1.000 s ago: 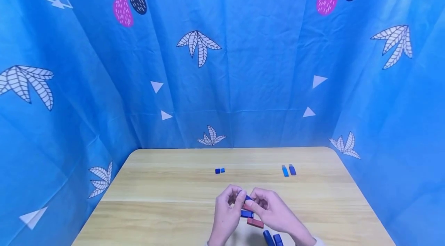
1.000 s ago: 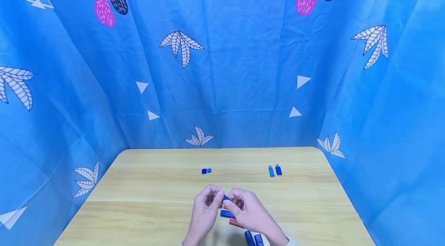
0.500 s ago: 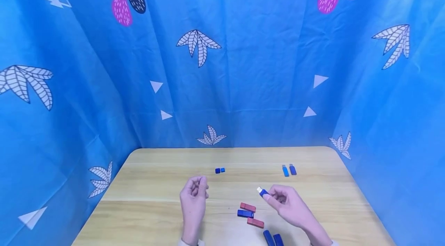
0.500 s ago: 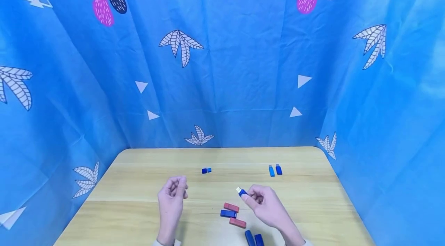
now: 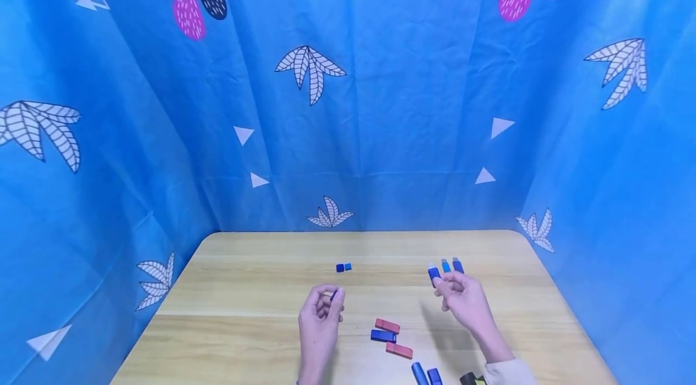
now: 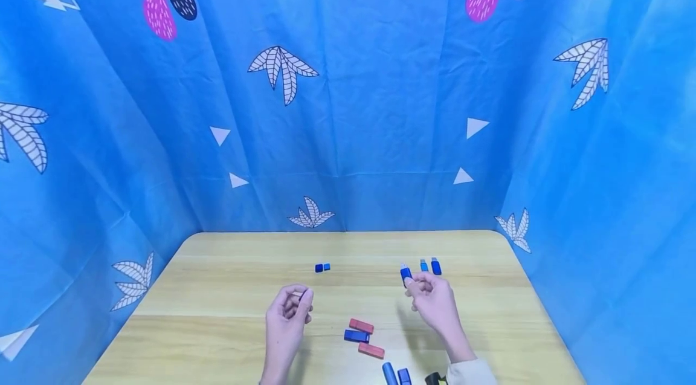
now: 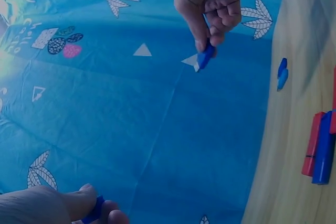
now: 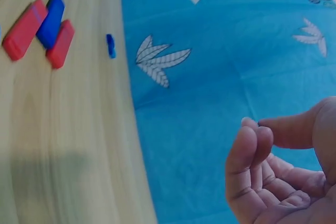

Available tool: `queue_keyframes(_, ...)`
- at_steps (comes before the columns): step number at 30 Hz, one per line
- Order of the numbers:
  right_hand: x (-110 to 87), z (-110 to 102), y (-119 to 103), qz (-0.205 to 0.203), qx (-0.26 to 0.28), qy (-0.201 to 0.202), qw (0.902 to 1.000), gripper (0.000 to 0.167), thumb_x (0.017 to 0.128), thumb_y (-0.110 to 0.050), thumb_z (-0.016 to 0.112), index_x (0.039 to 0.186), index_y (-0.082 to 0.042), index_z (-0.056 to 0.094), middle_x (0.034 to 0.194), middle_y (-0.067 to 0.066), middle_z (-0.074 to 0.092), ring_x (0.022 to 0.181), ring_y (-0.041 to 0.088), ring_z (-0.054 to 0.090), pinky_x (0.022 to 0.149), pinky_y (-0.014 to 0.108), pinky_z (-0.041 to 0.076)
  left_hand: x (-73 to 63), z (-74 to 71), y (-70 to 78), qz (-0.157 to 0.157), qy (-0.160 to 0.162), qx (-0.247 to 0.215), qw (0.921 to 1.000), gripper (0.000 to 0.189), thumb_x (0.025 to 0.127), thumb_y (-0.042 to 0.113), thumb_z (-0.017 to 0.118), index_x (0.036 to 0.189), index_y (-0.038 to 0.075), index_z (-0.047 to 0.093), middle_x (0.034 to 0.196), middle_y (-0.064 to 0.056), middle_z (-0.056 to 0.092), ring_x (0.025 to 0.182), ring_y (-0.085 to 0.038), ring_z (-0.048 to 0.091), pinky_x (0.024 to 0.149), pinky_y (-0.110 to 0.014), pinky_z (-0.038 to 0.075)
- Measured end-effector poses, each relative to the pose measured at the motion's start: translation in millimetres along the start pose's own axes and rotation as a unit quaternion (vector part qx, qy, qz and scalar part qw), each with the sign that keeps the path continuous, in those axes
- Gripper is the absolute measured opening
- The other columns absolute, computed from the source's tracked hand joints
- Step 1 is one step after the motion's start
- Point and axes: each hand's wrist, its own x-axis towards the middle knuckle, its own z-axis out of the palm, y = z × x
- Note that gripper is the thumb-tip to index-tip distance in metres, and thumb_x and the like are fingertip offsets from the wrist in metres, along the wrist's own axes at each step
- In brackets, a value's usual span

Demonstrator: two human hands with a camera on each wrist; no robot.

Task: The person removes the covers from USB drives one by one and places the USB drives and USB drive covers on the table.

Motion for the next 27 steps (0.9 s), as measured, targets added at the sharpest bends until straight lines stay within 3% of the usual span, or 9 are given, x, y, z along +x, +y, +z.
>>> queue_keyframes(8,14.4,3.7,10.3,0.020,-0.010,-0.007,0.9997,0.025,0.100,-0.017,0.062,0.116,0.003,0.063,0.106,0.019,0.077,0.064,0.017,0.066,0.060,0.029,0.058,-3.3,0.7,-4.6,0.014,-0.005,0.035,0.9993,0.016,0.091,0.023,0.075,0.101,0.012,0.071,0.078,-0.008,0.066,0.061,-0.011,0.061,0.057,-0.023,0.055)
queue_keyframes(15,26.3,8.8,26.9,0.035,-0.009,-0.010,0.9993,0.022,0.099,-0.013,0.063,0.111,0.005,0.064,0.102,0.022,0.076,0.063,0.018,0.066,0.059,0.031,0.058,-7.4,0.1,-6.4,0.008,0.001,0.030,0.9995,0.016,0.093,0.022,0.073,0.105,0.011,0.075,0.079,-0.005,0.067,0.066,-0.012,0.063,0.063,-0.024,0.058)
queue_keyframes(22,32.6,12.6,48.1,0.062,-0.035,-0.015,0.9973,0.019,0.098,-0.014,0.063,0.107,0.002,0.067,0.087,0.016,0.072,0.059,0.019,0.060,0.044,0.027,0.046,-7.1,-1.7,-7.7,0.002,-0.009,0.051,0.9986,0.019,0.099,0.018,0.064,0.114,0.010,0.073,0.084,-0.004,0.067,0.069,-0.015,0.064,0.060,-0.021,0.054)
queue_keyframes(27,34.0,14.3,55.9,0.071,-0.043,-0.017,0.9964,0.018,0.097,-0.013,0.064,0.105,0.003,0.066,0.082,0.015,0.070,0.059,0.019,0.060,0.045,0.028,0.049,-8.3,-2.5,-8.6,-0.008,-0.010,0.058,0.9982,0.021,0.099,0.015,0.063,0.119,0.011,0.071,0.085,-0.004,0.066,0.070,-0.012,0.062,0.059,-0.020,0.052)
